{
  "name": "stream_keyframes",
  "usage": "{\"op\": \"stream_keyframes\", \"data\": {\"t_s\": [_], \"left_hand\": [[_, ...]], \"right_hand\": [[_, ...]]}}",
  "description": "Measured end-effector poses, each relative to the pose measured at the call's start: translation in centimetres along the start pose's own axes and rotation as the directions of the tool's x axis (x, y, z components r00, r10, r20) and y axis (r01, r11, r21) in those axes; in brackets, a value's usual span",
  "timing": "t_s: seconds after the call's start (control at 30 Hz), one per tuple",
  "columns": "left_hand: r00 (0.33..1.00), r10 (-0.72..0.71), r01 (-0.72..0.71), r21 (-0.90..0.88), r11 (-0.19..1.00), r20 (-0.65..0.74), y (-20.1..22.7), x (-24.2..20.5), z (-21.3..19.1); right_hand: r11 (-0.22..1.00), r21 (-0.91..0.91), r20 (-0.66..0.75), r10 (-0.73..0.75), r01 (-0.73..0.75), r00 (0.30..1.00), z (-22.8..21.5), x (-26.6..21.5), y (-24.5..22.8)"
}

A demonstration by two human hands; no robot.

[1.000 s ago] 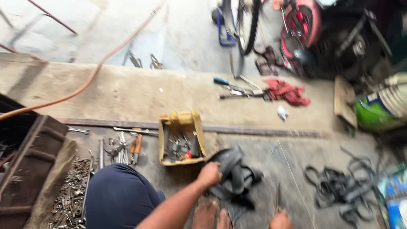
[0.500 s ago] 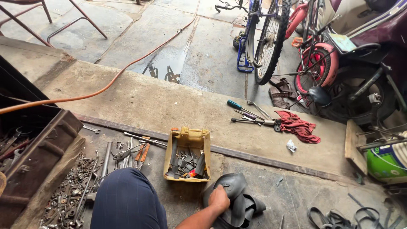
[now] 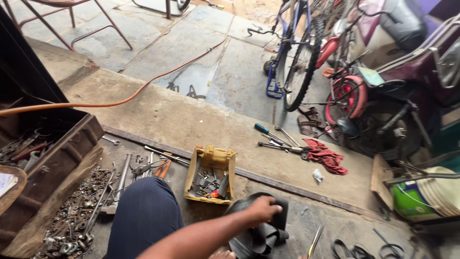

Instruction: The person sits on the floor and uses a pair of scissors to cut a piece of black rubber material into strips. The person holds the rubber with one hand and cuts with the other, creating several strips that are placed on the floor.

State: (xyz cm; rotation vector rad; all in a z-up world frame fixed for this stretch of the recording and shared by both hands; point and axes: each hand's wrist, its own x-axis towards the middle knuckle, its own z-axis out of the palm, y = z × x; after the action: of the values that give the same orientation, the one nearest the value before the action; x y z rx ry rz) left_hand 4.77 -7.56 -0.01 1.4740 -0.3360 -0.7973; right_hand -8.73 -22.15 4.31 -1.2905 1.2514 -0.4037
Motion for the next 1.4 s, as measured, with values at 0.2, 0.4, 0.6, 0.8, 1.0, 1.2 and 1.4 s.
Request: {"op": "stream_keyframes", "data": {"t_s": [0.2,0.4,0.6,0.8,1.0,1.2,1.4], "left_hand": [[1.000,0.001,0.002,-0.144,0.990,0.023,2.7,-3.7,-2.9],[0.999,0.019,-0.029,-0.241,0.970,-0.046,7.0,-2.7,-2.6],[0.999,0.040,-0.040,-0.044,0.998,0.011,13.1,-2.4,-1.2],[0.989,0.145,-0.145,0.011,0.989,0.009,19.4,-4.0,-3.0],[0.986,0.168,-0.157,0.299,0.941,-0.011,25.5,-9.2,-4.0],[0.974,0.218,-0.227,0.364,0.903,0.067,31.1,-12.2,-2.1],[0.960,0.262,-0.277,0.220,0.935,0.095,29.1,-13.5,-1.6]], "right_hand": [[0.971,0.213,0.137,-0.140,0.109,0.981,-4.6,-5.0,-0.8],[0.931,0.188,0.268,-0.355,0.313,0.895,-6.7,-11.9,-5.7],[0.911,-0.006,0.358,-0.384,0.413,0.851,-8.4,-16.5,-14.0],[0.915,-0.209,0.324,-0.268,0.345,0.907,-6.1,-16.9,-19.1],[0.813,-0.228,0.369,-0.437,0.536,0.820,-4.9,-14.0,-23.2],[0.839,-0.203,0.295,-0.439,0.505,0.849,-4.8,-10.9,-25.5],[0.888,-0.030,0.319,-0.426,0.458,0.847,-1.1,-10.4,-23.7]]}}
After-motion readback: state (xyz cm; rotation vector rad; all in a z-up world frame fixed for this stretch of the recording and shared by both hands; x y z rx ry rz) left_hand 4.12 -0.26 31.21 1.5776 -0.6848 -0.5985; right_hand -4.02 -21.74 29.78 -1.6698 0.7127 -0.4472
